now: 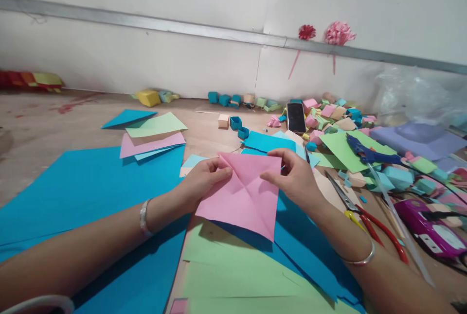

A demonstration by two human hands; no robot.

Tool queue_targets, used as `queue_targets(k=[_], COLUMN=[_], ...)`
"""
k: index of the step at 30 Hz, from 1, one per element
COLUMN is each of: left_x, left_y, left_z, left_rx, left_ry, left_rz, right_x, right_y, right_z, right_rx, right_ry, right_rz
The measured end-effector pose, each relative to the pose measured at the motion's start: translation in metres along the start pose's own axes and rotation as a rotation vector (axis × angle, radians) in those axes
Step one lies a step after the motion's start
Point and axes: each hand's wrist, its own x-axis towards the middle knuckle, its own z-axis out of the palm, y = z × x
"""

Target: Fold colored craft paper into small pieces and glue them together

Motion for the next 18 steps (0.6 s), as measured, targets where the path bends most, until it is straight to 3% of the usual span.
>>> queue_targets(k=[3, 7, 12, 15, 18], left_x=[0.0, 0.004, 0.01, 0.007, 0.002], left_y=[0.003, 0.003, 0.005, 0.01, 0.014], left_z=[0.002, 0.001, -0.005, -0.006, -0.006], left_rx=[-0.036, -0.078, -0.132, -0.112, -0.014], left_ry=[-0.015, 0.035, 0.245, 0.219, 0.183], left_rz=[0.014, 0.058, 0.21, 0.305, 0.331], right_x=[0.001, 0.001, 0.007, 0.014, 0.015], right_y=[0.001, 0.001, 0.009, 0.017, 0.018], right_z=[0.005, 0.009, 0.001, -0.007, -0.011], right_rx=[0.049, 0.174, 0.022, -0.239, -0.406], right_ry=[-0.182, -0.121, 0.099, 0.239, 0.236], right_rz=[0.126, 0.172, -0.067, -0.239, -0.325])
